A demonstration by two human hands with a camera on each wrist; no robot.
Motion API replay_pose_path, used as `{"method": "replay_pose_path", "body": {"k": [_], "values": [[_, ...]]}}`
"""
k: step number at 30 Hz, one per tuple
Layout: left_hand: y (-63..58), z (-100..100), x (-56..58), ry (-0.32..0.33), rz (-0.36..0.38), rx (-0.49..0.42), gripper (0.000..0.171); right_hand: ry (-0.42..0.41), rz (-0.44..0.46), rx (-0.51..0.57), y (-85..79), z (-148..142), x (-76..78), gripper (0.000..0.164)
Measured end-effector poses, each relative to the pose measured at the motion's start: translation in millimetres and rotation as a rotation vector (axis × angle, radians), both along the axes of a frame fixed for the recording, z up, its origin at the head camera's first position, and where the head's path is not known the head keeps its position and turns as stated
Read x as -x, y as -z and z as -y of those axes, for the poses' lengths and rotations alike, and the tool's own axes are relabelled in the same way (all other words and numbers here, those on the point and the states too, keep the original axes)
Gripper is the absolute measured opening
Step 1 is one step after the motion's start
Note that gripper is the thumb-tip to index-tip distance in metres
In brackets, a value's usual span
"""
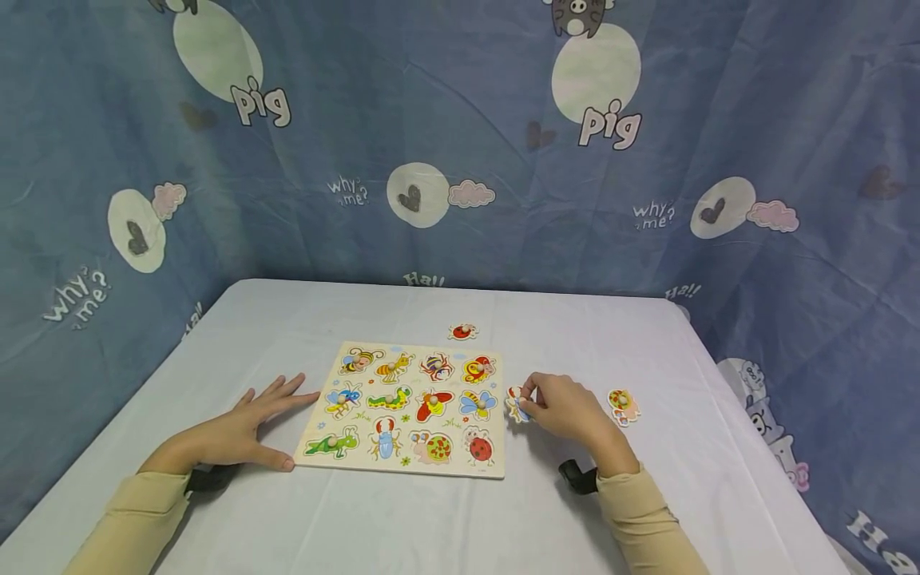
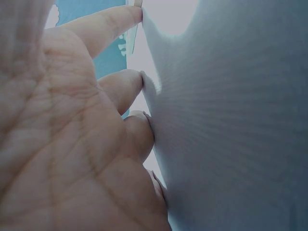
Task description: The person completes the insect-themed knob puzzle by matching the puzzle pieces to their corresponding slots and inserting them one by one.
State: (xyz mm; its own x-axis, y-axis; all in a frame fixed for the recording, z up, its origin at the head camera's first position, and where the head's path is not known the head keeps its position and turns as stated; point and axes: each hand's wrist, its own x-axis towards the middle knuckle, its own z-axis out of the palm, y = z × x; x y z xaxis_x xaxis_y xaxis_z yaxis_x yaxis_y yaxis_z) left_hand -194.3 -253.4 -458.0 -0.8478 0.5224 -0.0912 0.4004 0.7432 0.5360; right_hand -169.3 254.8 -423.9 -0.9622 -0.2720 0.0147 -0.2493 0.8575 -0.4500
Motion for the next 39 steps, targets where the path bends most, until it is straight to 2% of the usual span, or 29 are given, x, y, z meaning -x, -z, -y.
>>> {"method": "replay_pose_path", "body": {"k": [9,23,32,39], "values": [[-2.2,-0.6,-1.3,0.002,0.009,-0.01,0.105,-0.102,-0.005,0.008,-7.3,40.7,2.3,0.008],[-7.8,-3.0,-2.2,-0.005,0.025,-0.011,0.106,-0.274,-0.008,-0.071,-10.2,106.7,2.7,0.01],[-5.5,-3.0,-0.8,-0.009,0.034,-0.005,0.105,-0.316,0.013,-0.124,-8.9,144.8,1.3,0.01],[-6.9,-3.4,-1.0,-0.017,0.035,-0.011,0.107,-0.326,0.026,-0.157,-4.0,163.4,4.3,0.01]]}}
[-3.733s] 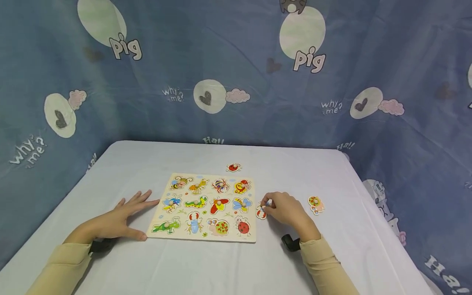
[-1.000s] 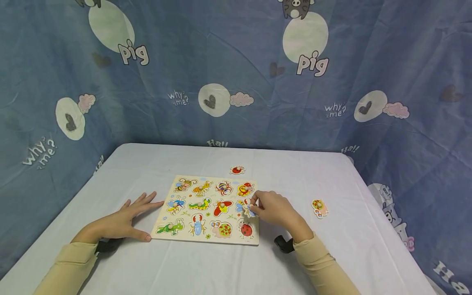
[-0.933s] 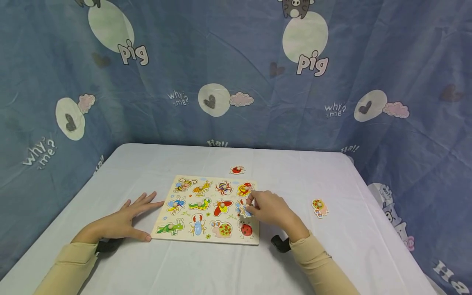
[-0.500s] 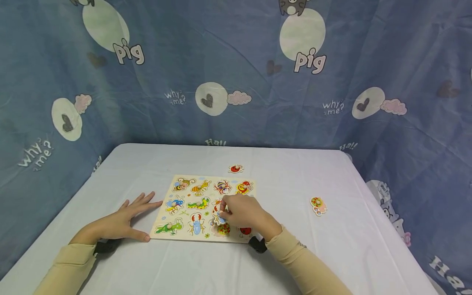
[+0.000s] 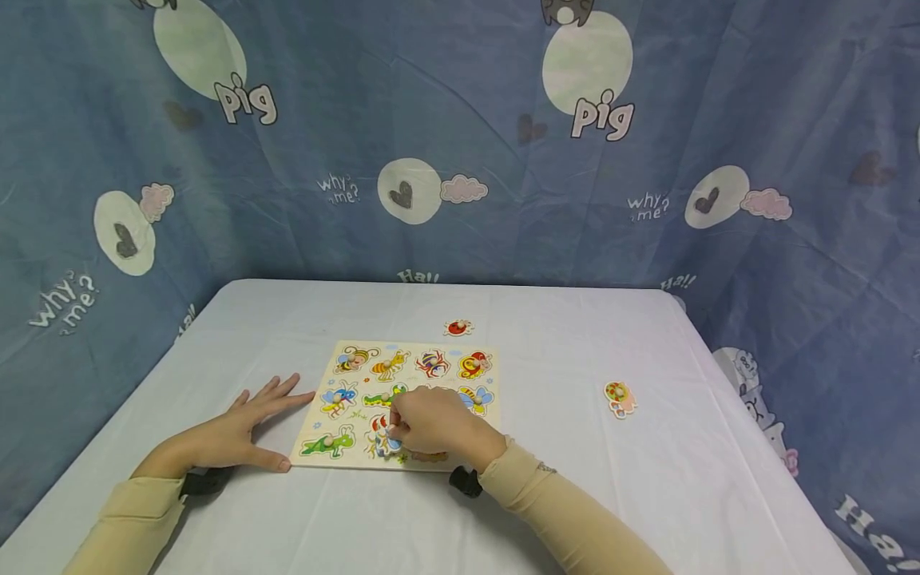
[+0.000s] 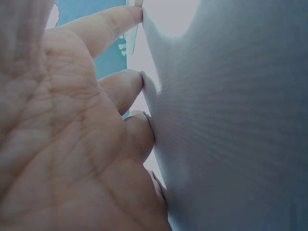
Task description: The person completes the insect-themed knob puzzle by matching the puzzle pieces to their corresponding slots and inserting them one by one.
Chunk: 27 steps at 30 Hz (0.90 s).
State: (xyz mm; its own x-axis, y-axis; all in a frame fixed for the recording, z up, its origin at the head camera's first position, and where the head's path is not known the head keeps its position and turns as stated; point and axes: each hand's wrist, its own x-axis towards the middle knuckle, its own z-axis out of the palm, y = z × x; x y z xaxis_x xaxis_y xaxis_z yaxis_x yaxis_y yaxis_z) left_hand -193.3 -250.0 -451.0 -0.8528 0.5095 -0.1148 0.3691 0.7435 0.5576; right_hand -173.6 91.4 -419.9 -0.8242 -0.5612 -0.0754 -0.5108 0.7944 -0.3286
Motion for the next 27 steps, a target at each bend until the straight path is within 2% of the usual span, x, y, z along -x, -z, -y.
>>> {"method": "replay_pose_path", "body": {"k": [6,20,27], "values": [[-1.1,-0.5,0.1,-0.003,0.005,-0.006,0.107,-0.025,-0.004,-0.036,2.7,7.9,1.0,0.01],[0.8,0.2,-0.3,-0.007,-0.003,0.009,0.106,-0.025,-0.039,-0.084,5.3,20.0,1.3,0.01],[1.2,0.9,-1.5,0.005,-0.009,0.017,0.105,-0.008,-0.005,-0.092,4.0,22.9,0.6,0.011]]}}
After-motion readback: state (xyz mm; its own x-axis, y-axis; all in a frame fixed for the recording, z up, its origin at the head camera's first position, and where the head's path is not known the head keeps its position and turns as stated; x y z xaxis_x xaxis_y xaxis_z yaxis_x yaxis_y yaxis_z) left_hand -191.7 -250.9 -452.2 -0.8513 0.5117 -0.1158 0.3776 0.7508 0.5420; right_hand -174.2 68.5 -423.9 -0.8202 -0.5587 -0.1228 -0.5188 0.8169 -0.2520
